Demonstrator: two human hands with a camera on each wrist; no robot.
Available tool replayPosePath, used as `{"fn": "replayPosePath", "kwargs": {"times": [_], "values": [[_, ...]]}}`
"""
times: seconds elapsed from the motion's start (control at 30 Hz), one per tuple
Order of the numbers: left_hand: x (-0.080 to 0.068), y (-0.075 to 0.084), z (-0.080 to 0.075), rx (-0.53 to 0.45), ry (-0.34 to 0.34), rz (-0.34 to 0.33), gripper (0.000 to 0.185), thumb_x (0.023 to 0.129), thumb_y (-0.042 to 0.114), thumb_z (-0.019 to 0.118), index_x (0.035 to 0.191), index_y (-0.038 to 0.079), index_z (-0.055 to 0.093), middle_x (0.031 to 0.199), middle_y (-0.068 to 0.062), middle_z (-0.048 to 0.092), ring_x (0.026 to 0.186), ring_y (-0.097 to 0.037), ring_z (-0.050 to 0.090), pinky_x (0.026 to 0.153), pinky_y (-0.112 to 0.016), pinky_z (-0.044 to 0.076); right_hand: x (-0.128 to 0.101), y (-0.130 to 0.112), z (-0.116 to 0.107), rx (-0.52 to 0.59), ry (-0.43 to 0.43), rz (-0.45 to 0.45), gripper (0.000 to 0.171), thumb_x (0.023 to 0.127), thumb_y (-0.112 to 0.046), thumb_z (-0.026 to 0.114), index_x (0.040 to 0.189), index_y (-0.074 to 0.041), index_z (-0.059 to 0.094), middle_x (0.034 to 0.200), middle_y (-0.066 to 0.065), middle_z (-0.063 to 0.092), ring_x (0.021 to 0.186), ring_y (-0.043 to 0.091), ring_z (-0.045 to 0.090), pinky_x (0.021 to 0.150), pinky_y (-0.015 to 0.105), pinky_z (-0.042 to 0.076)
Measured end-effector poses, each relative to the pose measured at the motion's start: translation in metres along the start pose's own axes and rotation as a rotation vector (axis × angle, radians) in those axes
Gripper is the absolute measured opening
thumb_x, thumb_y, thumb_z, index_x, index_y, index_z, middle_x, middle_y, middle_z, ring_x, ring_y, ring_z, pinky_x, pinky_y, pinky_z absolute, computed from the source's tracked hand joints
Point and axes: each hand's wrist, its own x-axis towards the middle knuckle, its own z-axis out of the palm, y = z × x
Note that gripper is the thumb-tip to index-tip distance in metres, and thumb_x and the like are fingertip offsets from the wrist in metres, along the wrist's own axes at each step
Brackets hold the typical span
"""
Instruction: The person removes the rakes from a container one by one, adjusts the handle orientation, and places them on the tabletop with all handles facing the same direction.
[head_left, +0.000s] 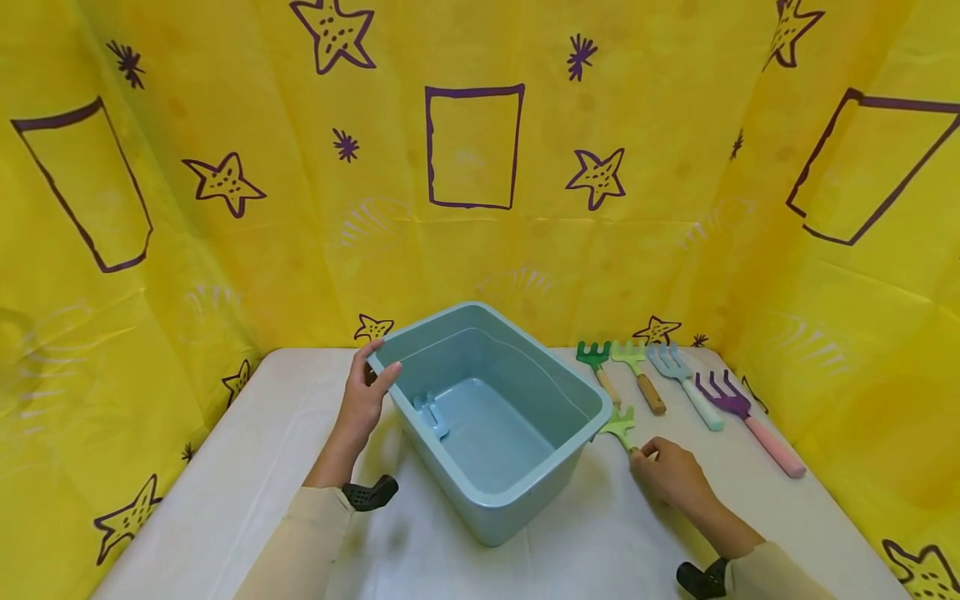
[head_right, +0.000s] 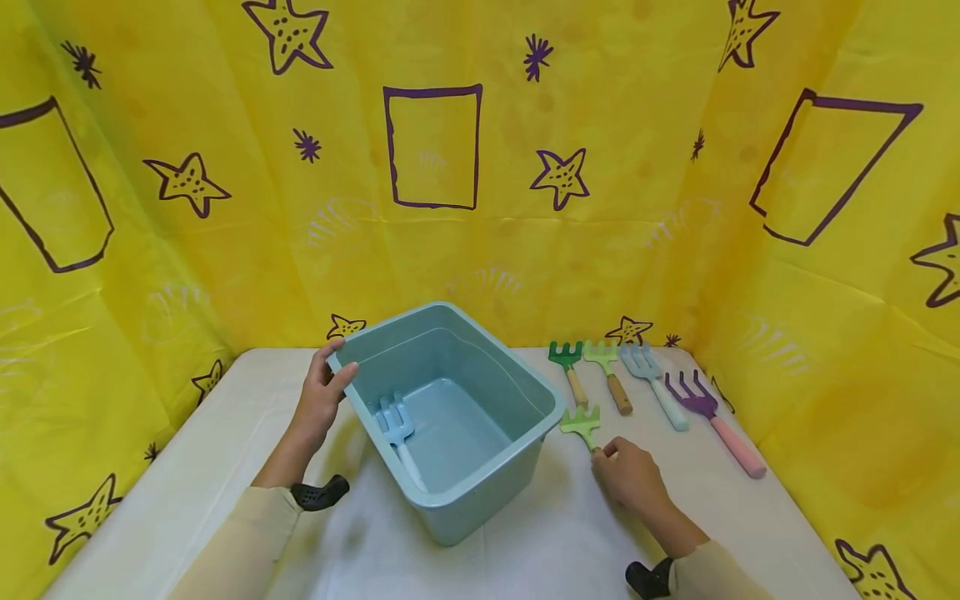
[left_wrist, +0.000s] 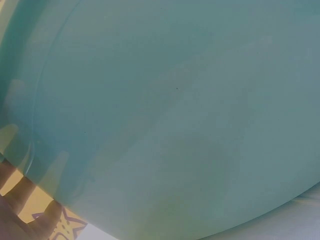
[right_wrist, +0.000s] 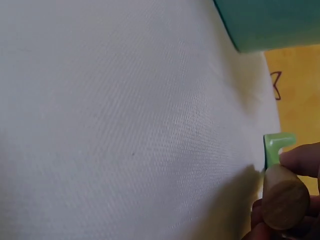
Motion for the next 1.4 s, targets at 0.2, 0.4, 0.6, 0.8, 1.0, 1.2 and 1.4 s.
{"fn": "replayPosePath", "kwargs": {"times": [0.2, 0.4, 0.6, 0.8, 1.0, 1.2, 1.4], "values": [[0.0, -0.002, 0.0, 0.002, 0.003, 0.008, 0.06, 0.098, 0.034, 0.058, 0.148, 0.023, 0.027, 0.152, -0.01, 0.028, 0.136, -0.037, 0.03, 0.108, -0.055, 0.03, 0.006, 0.0, 0.001, -0.088, 0.041, -0.045, 0.026, 0.09, -0.026, 0.062, 0.091, 0.001, 0.062, 0.075, 0.007, 0.059, 0.066, 0.023, 0.051, 0.054, 0.033, 0.041], [0.0, -0.001, 0.0, -0.002, 0.009, 0.007, 0.059, 0.097, 0.034, 0.059, 0.147, 0.025, 0.029, 0.152, -0.008, 0.029, 0.135, -0.035, 0.032, 0.108, -0.054, 0.031, 0.01, 0.001, 0.002, -0.104, 0.069, -0.082, 0.025, 0.089, -0.026, 0.063, 0.09, -0.001, 0.064, 0.07, 0.004, 0.058, 0.065, 0.023, 0.051, 0.055, 0.034, 0.04], [0.0, -0.001, 0.0, -0.003, 0.006, 0.009, 0.059, 0.098, 0.032, 0.058, 0.148, 0.024, 0.028, 0.152, -0.01, 0.028, 0.136, -0.037, 0.03, 0.108, -0.055, 0.03, 0.01, -0.001, -0.001, -0.097, 0.04, -0.058, 0.028, 0.089, -0.028, 0.063, 0.093, 0.0, 0.064, 0.071, 0.005, 0.057, 0.066, 0.023, 0.051, 0.055, 0.032, 0.04], [0.0, -0.001, -0.001, 0.002, 0.005, 0.008, 0.06, 0.098, 0.032, 0.057, 0.149, 0.023, 0.027, 0.153, -0.011, 0.027, 0.137, -0.038, 0.029, 0.108, -0.055, 0.03, 0.012, -0.008, -0.015, -0.068, 0.027, -0.011, 0.039, 0.093, -0.034, 0.062, 0.102, 0.004, 0.062, 0.074, 0.008, 0.056, 0.064, 0.022, 0.05, 0.052, 0.031, 0.04], [0.0, 0.0, -0.001, -0.004, 0.006, 0.007, 0.061, 0.097, 0.035, 0.059, 0.148, 0.023, 0.027, 0.152, -0.01, 0.028, 0.136, -0.037, 0.03, 0.108, -0.054, 0.031, 0.024, -0.033, -0.044, -0.022, 0.108, -0.066, 0.043, 0.095, -0.037, 0.06, 0.107, 0.005, 0.061, 0.09, 0.017, 0.062, 0.073, 0.026, 0.054, 0.056, 0.033, 0.044], [0.0, -0.001, -0.001, -0.01, 0.005, 0.002, 0.062, 0.097, 0.036, 0.059, 0.148, 0.024, 0.027, 0.153, -0.009, 0.028, 0.137, -0.036, 0.029, 0.108, -0.054, 0.03, 0.034, -0.079, -0.071, 0.058, 0.185, -0.128, 0.043, 0.096, -0.039, 0.058, 0.111, 0.001, 0.062, 0.087, 0.015, 0.06, 0.069, 0.026, 0.054, 0.055, 0.033, 0.045], [-0.005, 0.01, 0.0, -0.017, -0.013, -0.021, 0.06, 0.099, 0.029, 0.057, 0.149, 0.02, 0.025, 0.154, -0.011, 0.025, 0.139, -0.037, 0.027, 0.109, -0.053, 0.029, 0.038, -0.131, -0.087, 0.086, 0.196, -0.221, 0.041, 0.096, -0.039, 0.058, 0.112, -0.001, 0.063, 0.092, 0.016, 0.059, 0.078, 0.029, 0.051, 0.061, 0.031, 0.045]]}}
